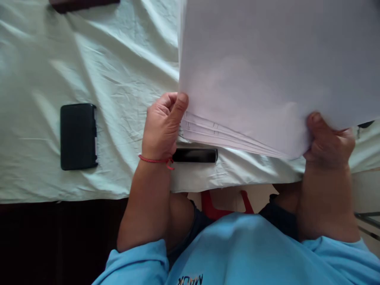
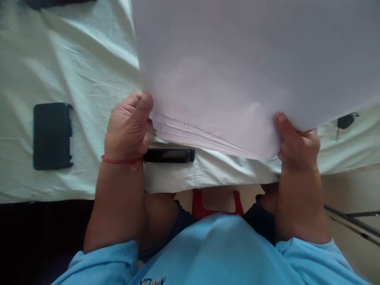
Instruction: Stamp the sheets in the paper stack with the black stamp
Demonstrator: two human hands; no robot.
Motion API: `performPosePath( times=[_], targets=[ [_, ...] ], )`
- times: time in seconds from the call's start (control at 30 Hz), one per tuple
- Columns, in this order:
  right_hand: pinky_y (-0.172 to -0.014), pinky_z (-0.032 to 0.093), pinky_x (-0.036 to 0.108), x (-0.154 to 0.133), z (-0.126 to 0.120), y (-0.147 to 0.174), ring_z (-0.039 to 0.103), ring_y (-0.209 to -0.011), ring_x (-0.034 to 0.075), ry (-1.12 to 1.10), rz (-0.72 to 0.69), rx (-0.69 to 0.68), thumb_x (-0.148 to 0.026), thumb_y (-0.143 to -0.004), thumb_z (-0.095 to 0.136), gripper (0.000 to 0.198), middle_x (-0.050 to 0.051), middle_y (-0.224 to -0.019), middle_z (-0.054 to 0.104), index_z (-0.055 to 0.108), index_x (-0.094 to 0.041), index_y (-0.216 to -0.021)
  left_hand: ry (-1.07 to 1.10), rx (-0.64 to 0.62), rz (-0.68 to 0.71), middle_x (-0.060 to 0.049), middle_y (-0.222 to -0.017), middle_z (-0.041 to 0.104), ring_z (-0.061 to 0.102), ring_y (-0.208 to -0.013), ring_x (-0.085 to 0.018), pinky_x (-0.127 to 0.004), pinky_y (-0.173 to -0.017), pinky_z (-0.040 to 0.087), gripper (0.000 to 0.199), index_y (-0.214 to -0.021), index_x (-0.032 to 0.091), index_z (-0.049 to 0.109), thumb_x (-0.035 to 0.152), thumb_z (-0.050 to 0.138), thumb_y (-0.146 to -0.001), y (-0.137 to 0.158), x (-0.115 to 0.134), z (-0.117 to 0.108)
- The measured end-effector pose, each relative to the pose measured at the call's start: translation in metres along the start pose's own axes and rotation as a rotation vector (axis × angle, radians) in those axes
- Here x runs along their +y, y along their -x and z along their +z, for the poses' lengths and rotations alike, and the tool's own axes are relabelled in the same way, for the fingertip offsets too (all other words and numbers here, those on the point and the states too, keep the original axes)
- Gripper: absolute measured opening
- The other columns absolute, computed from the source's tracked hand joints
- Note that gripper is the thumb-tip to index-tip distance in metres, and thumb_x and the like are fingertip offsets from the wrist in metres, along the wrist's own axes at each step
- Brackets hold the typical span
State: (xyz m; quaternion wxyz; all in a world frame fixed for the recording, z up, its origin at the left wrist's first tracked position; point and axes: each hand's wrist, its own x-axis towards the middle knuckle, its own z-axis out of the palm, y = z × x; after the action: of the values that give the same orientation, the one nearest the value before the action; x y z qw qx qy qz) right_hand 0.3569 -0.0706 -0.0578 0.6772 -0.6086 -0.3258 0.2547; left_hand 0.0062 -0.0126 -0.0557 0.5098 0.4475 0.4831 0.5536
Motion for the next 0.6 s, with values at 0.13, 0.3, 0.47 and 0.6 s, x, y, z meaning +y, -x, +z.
performPosePath(
  times=[0.13,0.3,0.47,0.6],
  targets=[
    [-0.128,0.063,0.072,0.011,-0.01,-0.004,0.08,-0.134,0.039,0.054,-0.055,-0.06,-0.068,-0.042,0.115,0.079,0.01,-0.12,0.084,0.082,-0.021,-0.098,0.053,0.049,0.118,0.002,-0.083,0.076,0.063,-0.076,-0.013,-0.029,-0.075,0.054,0.037,-0.083,0.025,0.087,0.055,0.107,-0.09,0.0,0.003,0.001],
    [-0.136,0.053,0.072,0.017,-0.022,-0.005,0.079,-0.134,0.038,0.123,-0.122,-0.124,-0.059,-0.05,0.115,0.075,0.01,-0.121,0.082,0.085,-0.018,-0.106,-0.022,0.078,0.2,0.002,-0.093,0.082,0.076,-0.093,-0.02,-0.035,-0.091,0.063,0.034,-0.09,0.03,0.088,0.057,0.108,-0.087,-0.001,0.006,-0.001],
    [-0.132,0.056,0.076,0.017,-0.017,-0.005,0.081,-0.125,0.039,0.12,-0.137,-0.1,-0.067,-0.045,0.115,0.076,0.008,-0.112,0.083,0.083,-0.02,-0.096,0.028,0.014,0.23,0.0,-0.1,0.083,0.079,-0.106,-0.026,-0.042,-0.101,0.065,0.038,-0.103,0.03,0.088,0.059,0.107,-0.088,-0.003,0.005,-0.001],
    [-0.13,0.058,0.076,0.019,-0.015,-0.008,0.08,-0.127,0.04,0.085,-0.129,-0.094,-0.066,-0.038,0.116,0.082,0.009,-0.116,0.083,0.082,-0.021,-0.097,0.066,0.016,0.277,0.0,-0.1,0.082,0.08,-0.111,-0.026,-0.042,-0.1,0.066,0.036,-0.102,0.032,0.086,0.054,0.109,-0.087,-0.003,0.006,0.002]
  ],
)
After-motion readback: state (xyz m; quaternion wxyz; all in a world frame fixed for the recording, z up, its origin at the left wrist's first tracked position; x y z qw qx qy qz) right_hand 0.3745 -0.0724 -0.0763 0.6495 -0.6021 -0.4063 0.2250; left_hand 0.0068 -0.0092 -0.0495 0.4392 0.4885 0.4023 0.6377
